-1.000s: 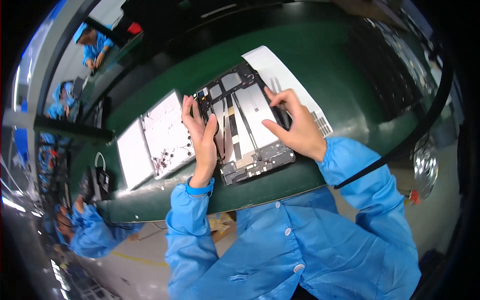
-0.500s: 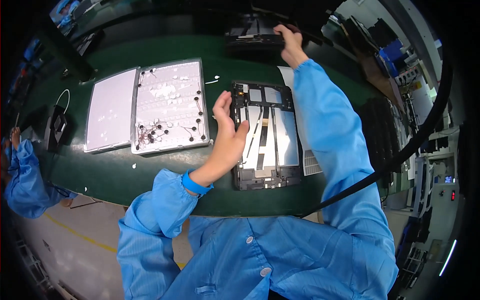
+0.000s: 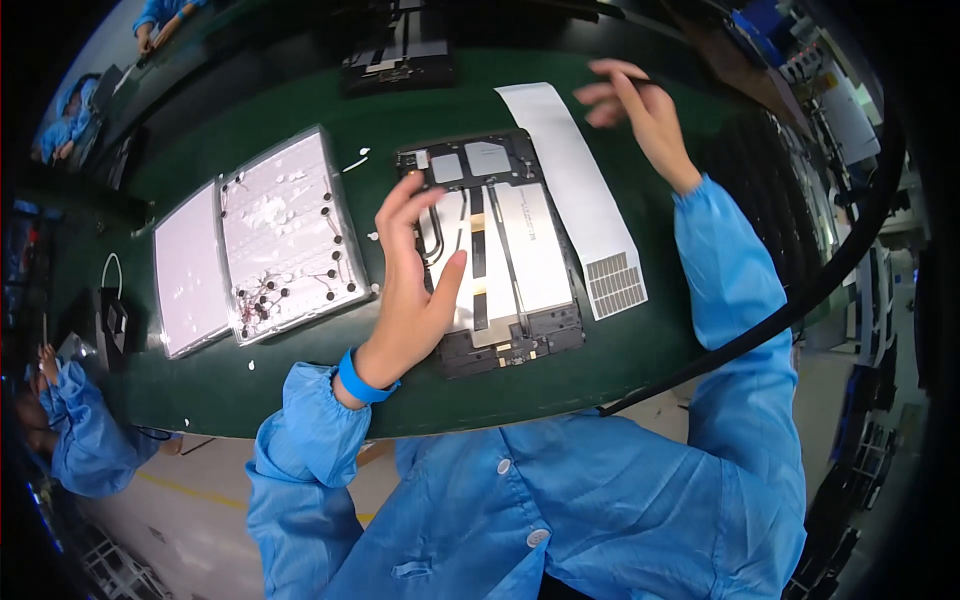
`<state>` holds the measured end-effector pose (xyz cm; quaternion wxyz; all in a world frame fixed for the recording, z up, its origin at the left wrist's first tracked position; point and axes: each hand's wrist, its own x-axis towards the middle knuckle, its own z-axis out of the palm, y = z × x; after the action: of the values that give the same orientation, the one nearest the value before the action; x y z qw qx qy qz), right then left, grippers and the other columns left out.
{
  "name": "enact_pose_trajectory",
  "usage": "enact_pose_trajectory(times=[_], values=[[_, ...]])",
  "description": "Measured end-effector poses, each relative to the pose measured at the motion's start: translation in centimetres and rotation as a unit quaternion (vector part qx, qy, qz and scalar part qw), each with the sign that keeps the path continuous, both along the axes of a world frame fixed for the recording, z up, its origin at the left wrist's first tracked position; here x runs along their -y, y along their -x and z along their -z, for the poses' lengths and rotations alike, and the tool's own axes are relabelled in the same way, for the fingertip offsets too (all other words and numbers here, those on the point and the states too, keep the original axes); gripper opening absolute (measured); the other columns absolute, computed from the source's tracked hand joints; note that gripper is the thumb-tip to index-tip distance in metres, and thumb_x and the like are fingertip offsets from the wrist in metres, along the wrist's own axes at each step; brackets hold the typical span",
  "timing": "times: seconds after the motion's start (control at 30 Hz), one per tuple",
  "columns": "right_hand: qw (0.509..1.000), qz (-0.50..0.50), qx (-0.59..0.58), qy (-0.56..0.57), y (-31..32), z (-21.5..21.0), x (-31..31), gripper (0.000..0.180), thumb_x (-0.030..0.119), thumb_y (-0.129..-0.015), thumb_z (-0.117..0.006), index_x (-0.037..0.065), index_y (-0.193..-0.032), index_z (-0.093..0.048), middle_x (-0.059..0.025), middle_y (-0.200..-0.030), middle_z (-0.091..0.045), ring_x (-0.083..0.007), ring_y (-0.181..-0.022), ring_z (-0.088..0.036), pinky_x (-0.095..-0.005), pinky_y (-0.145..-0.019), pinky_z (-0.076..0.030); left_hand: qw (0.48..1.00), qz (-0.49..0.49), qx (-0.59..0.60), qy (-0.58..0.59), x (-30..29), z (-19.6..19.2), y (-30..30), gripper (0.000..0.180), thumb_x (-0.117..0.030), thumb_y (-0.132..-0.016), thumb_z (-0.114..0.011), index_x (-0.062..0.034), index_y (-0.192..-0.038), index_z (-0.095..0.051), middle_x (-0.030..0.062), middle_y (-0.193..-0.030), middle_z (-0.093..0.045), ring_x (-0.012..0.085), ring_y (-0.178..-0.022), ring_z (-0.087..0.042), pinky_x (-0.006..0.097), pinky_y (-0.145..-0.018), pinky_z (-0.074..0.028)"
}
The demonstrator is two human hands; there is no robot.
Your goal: The person assembles internal components into a tablet chassis and applies sticker labels to the device. The components are secured with screws using a screwdriver.
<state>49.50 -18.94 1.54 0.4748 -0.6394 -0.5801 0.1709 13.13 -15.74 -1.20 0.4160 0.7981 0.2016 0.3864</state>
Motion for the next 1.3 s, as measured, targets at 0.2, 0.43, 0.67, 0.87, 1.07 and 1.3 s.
enact_pose_trajectory(times=[0.2, 0.43, 0.67, 0.87, 1.07, 1.3], values=[[0.981, 0.081, -0.170, -0.055, -1.3, 4.7, 10.6, 0.043, 0.035, -0.109, -0.043, 0.000, -0.125, -0.064, -0.0060, -0.090, -0.067, -0.0079, -0.069, -0.059, -0.0214, -0.062, -0.047, 0.936, 0.291, -0.156, -0.124, 1.6, -3.8, -3.6, 0.021, -0.010, -0.094, -0.062, -0.0088, -0.113, -0.070, 0.0162, -0.134, -0.059, 0.0376, -0.130, -0.051, 0.047, -0.108, -0.040], [0.968, 0.012, -0.251, 0.005, 0.3, 4.0, 10.4, 0.038, 0.030, -0.104, -0.055, -0.002, -0.122, -0.064, -0.0126, -0.097, -0.072, -0.0106, -0.074, -0.065, -0.0224, -0.064, -0.051, 0.848, 0.257, -0.328, -0.327, 4.6, -3.7, -8.7, 0.043, -0.041, -0.096, -0.057, -0.0278, -0.137, -0.062, 0.0221, -0.154, -0.038, 0.0436, -0.142, -0.033, 0.061, -0.120, -0.016], [0.964, -0.061, -0.228, 0.124, 0.3, 2.8, 13.5, 0.022, 0.021, -0.100, -0.064, 0.001, -0.105, -0.069, -0.0056, -0.077, -0.068, -0.0050, -0.058, -0.058, -0.0185, -0.050, -0.045, 0.854, 0.235, -0.339, -0.318, 4.8, -3.8, -9.9, 0.043, -0.035, -0.092, -0.061, -0.0263, -0.134, -0.065, 0.0180, -0.150, -0.044, 0.0377, -0.138, -0.041, 0.060, -0.120, -0.019], [0.961, -0.077, -0.215, 0.154, -0.4, 2.4, 13.6, 0.023, 0.021, -0.101, -0.062, 0.000, -0.104, -0.069, -0.0049, -0.074, -0.067, -0.0051, -0.054, -0.056, -0.0189, -0.048, -0.043, 0.857, 0.218, -0.333, -0.328, 5.0, -3.5, -10.0, 0.042, -0.040, -0.094, -0.060, -0.0262, -0.134, -0.065, 0.0165, -0.145, -0.049, 0.0351, -0.135, -0.044, 0.059, -0.120, -0.020], [0.967, -0.089, -0.189, 0.146, -0.2, 2.5, 13.0, 0.022, 0.020, -0.101, -0.060, -0.001, -0.103, -0.067, -0.0053, -0.074, -0.067, -0.0065, -0.057, -0.060, -0.0193, -0.048, -0.043, 0.862, 0.216, -0.323, -0.326, 4.8, -3.3, -9.6, 0.044, -0.034, -0.093, -0.059, -0.0263, -0.137, -0.063, 0.0157, -0.151, -0.045, 0.0358, -0.136, -0.044, 0.059, -0.120, -0.020], [0.943, -0.055, -0.302, 0.130, -2.0, 3.2, 13.5, 0.027, 0.027, -0.105, -0.054, 0.002, -0.110, -0.060, -0.0035, -0.077, -0.064, -0.0076, -0.063, -0.059, -0.0214, -0.052, -0.045, 0.905, 0.233, -0.215, -0.283, 2.3, -2.9, -8.2, 0.042, -0.033, -0.103, -0.047, -0.0207, -0.143, -0.055, 0.0194, -0.153, -0.041, 0.0394, -0.142, -0.036, 0.056, -0.119, -0.022]])
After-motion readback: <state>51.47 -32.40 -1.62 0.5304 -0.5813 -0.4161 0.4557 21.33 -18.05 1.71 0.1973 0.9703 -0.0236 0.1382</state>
